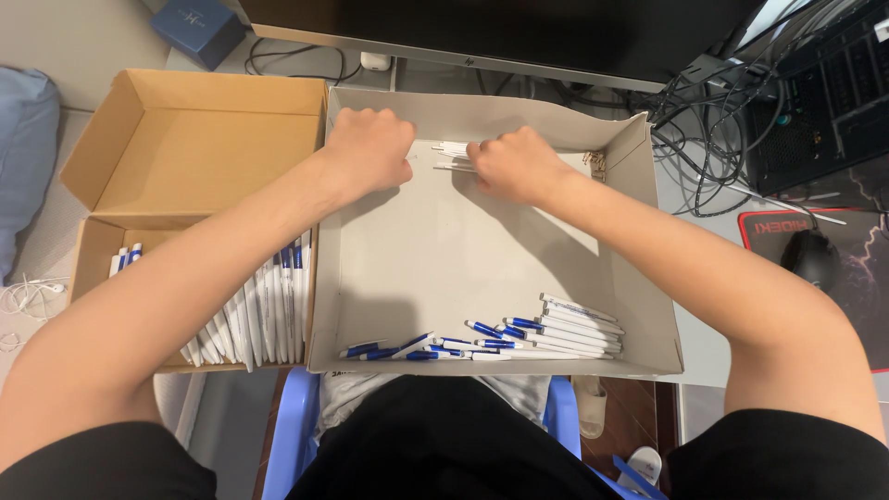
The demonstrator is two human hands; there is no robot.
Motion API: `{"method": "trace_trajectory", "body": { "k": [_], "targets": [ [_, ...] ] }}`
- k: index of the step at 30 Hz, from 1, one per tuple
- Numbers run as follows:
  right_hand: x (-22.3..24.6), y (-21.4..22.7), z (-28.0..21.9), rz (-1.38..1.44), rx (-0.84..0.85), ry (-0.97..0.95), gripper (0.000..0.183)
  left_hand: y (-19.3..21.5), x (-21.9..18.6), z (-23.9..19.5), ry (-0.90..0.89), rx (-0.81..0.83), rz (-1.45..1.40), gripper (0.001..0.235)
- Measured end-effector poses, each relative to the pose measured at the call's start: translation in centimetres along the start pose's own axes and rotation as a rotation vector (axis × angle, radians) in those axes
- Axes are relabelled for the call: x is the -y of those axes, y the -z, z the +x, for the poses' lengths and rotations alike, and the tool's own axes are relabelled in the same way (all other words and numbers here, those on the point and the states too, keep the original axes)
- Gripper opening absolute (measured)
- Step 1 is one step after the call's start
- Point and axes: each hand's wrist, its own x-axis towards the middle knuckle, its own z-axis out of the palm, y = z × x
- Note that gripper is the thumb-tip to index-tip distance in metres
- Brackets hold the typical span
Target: The person assembles blue and white pens by hand. They pick up pen barrels, ink cartridges, and caps from a cardboard box on their lap, insert the cartridges into the barrels, and cap the pens before placing them into a second box.
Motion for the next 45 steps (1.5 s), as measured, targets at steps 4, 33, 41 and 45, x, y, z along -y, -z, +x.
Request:
{"method": "trace_trajectory", "body": {
  "k": [4, 33, 41, 45],
  "targets": [
    [-0.4, 2.6, -1.4, 0.058, -0.013, -0.035, 0.016, 2.5, -1.6, -3.1, 0.017, -0.005, -0.142, 0.013],
    [12.2, 9.8, -20.5, 1.235, 0.035, -0.580, 0.007, 3.2, -13.5, -20.3, 0.121, 0.295, -0.387, 0.015],
    [13.4, 10.7, -20.0, 1.145, -0.408, -0.575, 0.009, 2.1, -15.4, -21.3, 0.184, 0.048, -0.528, 0.007],
    [14.2, 10.0, -19.5, 1.261, -0.635, -0.522, 0.011, 1.1, -16.9, -20.9, 0.059, -0.434, -0.524, 0.008]
  ]
}}
